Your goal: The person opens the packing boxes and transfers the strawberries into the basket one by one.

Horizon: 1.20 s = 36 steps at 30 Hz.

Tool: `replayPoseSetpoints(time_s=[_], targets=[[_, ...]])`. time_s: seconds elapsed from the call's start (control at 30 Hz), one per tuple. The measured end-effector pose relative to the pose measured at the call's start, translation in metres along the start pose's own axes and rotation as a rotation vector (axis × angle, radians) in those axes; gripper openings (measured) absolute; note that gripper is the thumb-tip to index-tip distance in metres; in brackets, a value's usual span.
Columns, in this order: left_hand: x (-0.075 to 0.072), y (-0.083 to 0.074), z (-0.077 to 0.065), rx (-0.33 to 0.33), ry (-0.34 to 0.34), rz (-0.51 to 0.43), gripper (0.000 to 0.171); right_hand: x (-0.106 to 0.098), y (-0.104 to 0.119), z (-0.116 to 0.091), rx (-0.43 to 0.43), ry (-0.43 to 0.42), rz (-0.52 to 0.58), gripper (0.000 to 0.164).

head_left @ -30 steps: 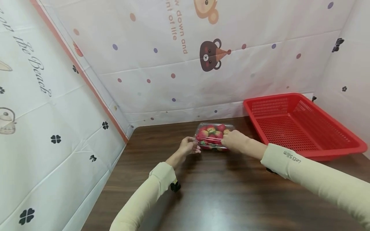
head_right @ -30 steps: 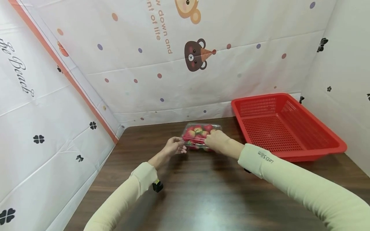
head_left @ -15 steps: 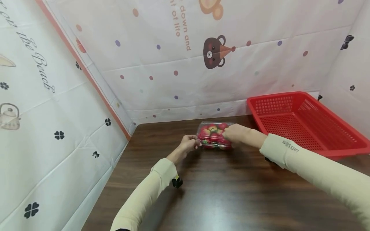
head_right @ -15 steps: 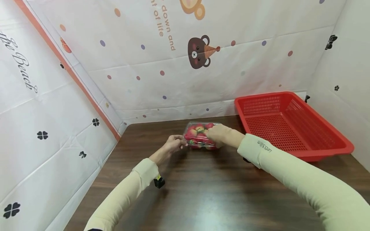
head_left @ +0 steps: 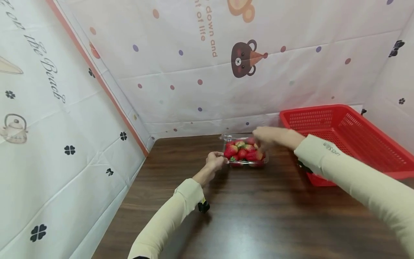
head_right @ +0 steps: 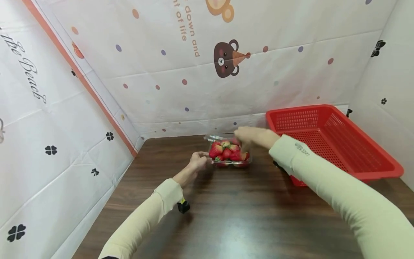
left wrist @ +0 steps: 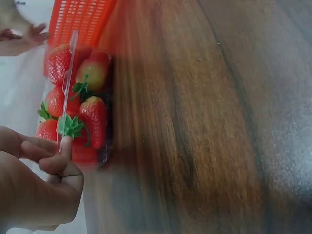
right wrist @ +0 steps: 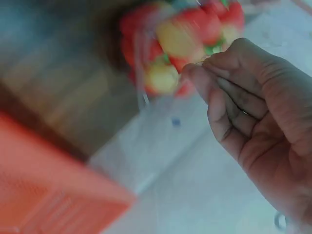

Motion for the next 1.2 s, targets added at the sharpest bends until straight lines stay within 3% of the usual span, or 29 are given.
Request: replayPoseSetpoints(time_s=[0.17, 0.3, 0.5, 0.6, 0.7, 0.83, 0.93, 1.07, 1.13, 1.2], targets=[[0.007, -0.003, 0.001, 0.002, 0.079, -0.076, 0.030, -0.052, -0.031, 0.001, 0.123, -0.211, -0.083, 0.005], [0.016, -0.007, 0.002, -0.006, 0.187, -0.107, 0.034, -0.071, -0.057, -0.004, 0.255, -0.350, -0.054, 0.016], [0.022, -0.006, 0.009, -0.080, 0.314, -0.180, 0.039, -0.064, -0.068, -0.012, 0.344, -0.366, -0.002, 0.049], [0.021, -0.002, 0.014, -0.113, 0.327, -0.223, 0.040, -0.054, -0.063, -0.012, 0.335, -0.322, -0.030, 0.046], [0.022, -0.001, 0.016, -0.113, 0.313, -0.270, 0.037, -0.040, -0.048, -0.007, 0.244, -0.243, -0.040, 0.033], [0.026, -0.004, 0.017, -0.068, 0.289, -0.296, 0.031, -0.014, -0.022, -0.002, 0.089, -0.103, 0.029, 0.030], [0.024, -0.009, 0.018, 0.013, 0.218, -0.190, 0.028, 0.006, -0.009, 0.001, 0.050, -0.016, 0.055, 0.031], [0.015, -0.018, 0.023, 0.122, 0.024, 0.014, 0.030, 0.026, -0.003, 0.004, 0.046, 0.027, -0.013, 0.034], [0.014, -0.022, 0.026, 0.145, -0.046, 0.063, 0.032, 0.034, -0.003, 0.005, 0.060, 0.037, -0.040, 0.035], [0.016, -0.024, 0.031, 0.156, -0.075, 0.098, 0.034, 0.039, -0.004, 0.005, 0.064, 0.037, -0.051, 0.034]])
Point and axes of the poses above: each hand's wrist, its own z-axis towards the middle knuckle, its own x-axis out of the palm, y = z × x, the point moved 10 cm from there along z, towards the middle knuckle, and after that the axes turned 8 degrees about -y, right-handed, at the moved point
